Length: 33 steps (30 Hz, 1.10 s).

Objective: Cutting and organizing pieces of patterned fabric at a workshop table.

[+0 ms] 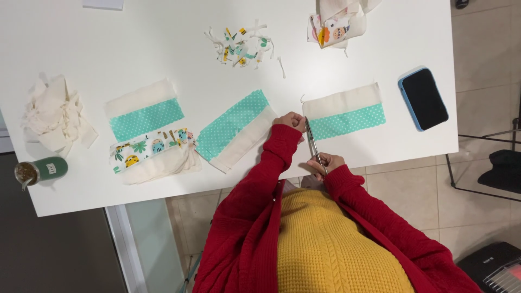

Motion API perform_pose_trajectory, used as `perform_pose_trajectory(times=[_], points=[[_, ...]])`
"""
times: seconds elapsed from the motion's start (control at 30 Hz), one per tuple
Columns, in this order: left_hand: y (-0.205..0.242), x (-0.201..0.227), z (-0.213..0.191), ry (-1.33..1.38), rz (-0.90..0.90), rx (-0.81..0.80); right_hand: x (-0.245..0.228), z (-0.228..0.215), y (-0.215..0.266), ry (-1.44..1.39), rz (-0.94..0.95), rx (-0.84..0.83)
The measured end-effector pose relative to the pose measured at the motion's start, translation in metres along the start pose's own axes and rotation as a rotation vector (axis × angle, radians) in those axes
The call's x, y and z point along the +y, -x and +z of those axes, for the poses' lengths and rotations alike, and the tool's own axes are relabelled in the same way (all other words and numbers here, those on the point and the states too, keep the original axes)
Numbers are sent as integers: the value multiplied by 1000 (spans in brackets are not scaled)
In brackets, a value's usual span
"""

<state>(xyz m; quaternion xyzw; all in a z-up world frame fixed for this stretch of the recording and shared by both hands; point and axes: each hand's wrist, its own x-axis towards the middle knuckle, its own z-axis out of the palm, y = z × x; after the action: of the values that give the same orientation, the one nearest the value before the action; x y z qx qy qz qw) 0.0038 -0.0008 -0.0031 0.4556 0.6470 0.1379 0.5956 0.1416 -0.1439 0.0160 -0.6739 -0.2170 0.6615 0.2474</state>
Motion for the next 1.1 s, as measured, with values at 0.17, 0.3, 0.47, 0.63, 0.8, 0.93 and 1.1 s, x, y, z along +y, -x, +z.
perform_pose_trajectory(times=[0.17,0.3,0.47,0.63,0.8,0.93,1.1], points=[[6,5,-3,-25,-5,-3,-8,1,4,-7,31,-18],[5,4,-5,-13,5,-40,-14,3,4,9,-18,-11],[2,4,-5,-23,-11,-44,-21,4,-1,-68,-5,-1],[1,0,-2,-20,-11,-45,-19,7,-1,-79,36,20],[7,2,-5,-36,56,-40,-17,6,-4,-14,20,57],[-14,-1,-8,-219,253,74,-10,4,-7,-52,15,61],[-86,-22,5,-641,884,327,-3,0,-14,-44,11,14]])
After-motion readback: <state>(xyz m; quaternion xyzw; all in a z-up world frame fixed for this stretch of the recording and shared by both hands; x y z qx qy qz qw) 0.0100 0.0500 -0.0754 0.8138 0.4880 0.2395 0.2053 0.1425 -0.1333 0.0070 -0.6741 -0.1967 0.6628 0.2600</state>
